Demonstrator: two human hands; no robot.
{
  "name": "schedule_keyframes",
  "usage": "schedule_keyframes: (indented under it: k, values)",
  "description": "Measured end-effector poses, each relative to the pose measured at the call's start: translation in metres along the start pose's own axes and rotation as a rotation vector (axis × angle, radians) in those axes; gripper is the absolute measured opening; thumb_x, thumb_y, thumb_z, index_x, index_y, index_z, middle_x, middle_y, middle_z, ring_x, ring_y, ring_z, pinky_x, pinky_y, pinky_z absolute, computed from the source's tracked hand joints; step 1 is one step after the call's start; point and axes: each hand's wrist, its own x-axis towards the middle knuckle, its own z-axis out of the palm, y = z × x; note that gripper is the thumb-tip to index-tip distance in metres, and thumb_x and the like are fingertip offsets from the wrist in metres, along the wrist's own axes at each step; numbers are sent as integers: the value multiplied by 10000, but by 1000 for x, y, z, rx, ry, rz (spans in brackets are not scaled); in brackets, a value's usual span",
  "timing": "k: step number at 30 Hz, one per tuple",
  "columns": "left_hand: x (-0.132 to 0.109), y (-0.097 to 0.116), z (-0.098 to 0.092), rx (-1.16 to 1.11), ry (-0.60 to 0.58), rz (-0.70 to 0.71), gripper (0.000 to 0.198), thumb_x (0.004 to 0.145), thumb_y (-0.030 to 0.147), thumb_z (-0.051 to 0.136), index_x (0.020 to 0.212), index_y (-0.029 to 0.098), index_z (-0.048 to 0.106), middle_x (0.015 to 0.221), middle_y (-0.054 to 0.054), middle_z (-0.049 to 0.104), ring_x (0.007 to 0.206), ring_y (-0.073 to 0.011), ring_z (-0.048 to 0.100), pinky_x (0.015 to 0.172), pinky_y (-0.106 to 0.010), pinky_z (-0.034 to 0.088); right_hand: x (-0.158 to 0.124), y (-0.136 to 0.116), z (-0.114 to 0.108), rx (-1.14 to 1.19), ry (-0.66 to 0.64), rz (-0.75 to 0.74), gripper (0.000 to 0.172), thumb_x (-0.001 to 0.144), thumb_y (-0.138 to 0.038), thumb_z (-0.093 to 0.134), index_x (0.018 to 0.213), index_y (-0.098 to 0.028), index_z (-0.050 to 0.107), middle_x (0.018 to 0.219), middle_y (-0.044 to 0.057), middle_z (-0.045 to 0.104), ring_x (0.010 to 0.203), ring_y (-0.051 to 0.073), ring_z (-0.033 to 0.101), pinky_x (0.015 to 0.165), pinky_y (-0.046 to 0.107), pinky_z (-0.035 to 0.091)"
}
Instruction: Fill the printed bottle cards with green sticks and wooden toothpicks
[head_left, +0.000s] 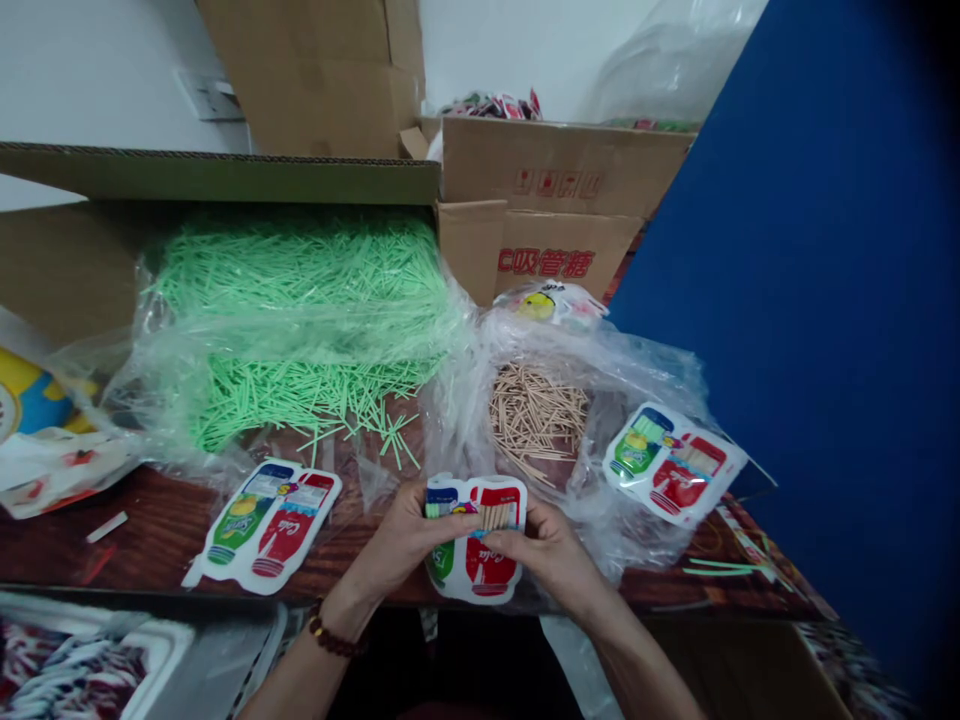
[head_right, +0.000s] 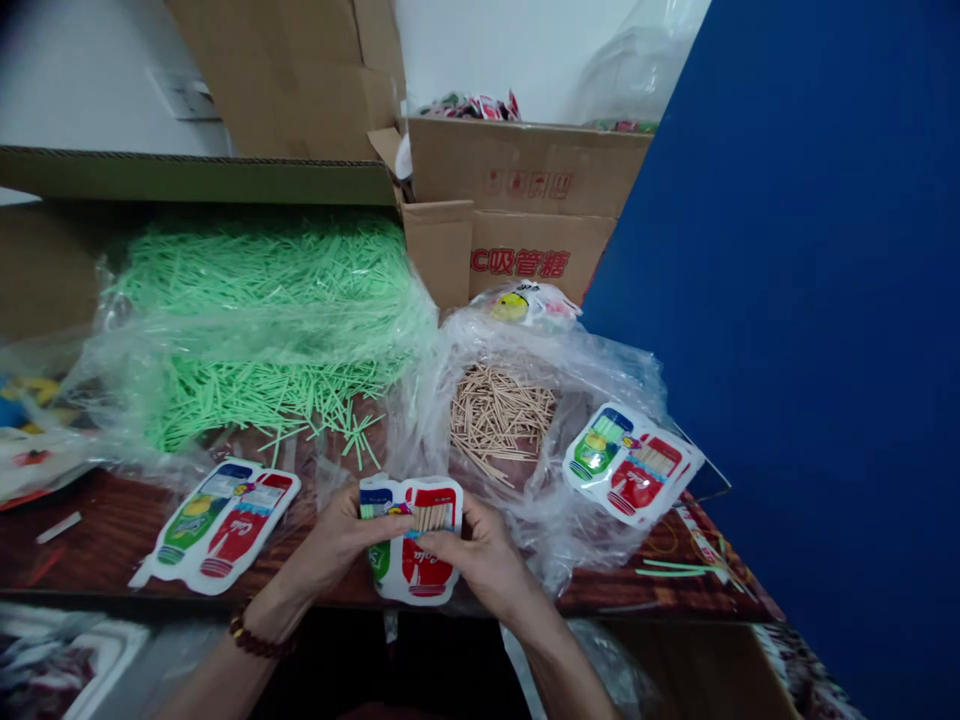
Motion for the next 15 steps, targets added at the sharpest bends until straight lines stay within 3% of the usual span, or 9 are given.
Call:
schedule_keyframes:
  k: [8, 15]
  values:
    - [1, 2, 2, -35, 10, -31, 244, 630, 210, 820, 803, 142, 662, 714, 25, 691, 601, -105, 606, 584, -200, 485, 6, 0, 2, -44, 115, -20, 268, 670, -273, 769, 916, -217, 678, 832, -17, 726, 723, 150, 668, 690, 274, 541]
    - [3, 4, 5, -46, 25, -8, 200, 654, 215, 807, 792, 138, 683, 699, 8, 713, 593, -117, 629, 577, -210, 510, 6, 2, 4, 11, 106, -31, 316, 684, -279, 759, 978, -210, 666, 857, 4, 727, 730, 166, 672, 704, 303, 539]
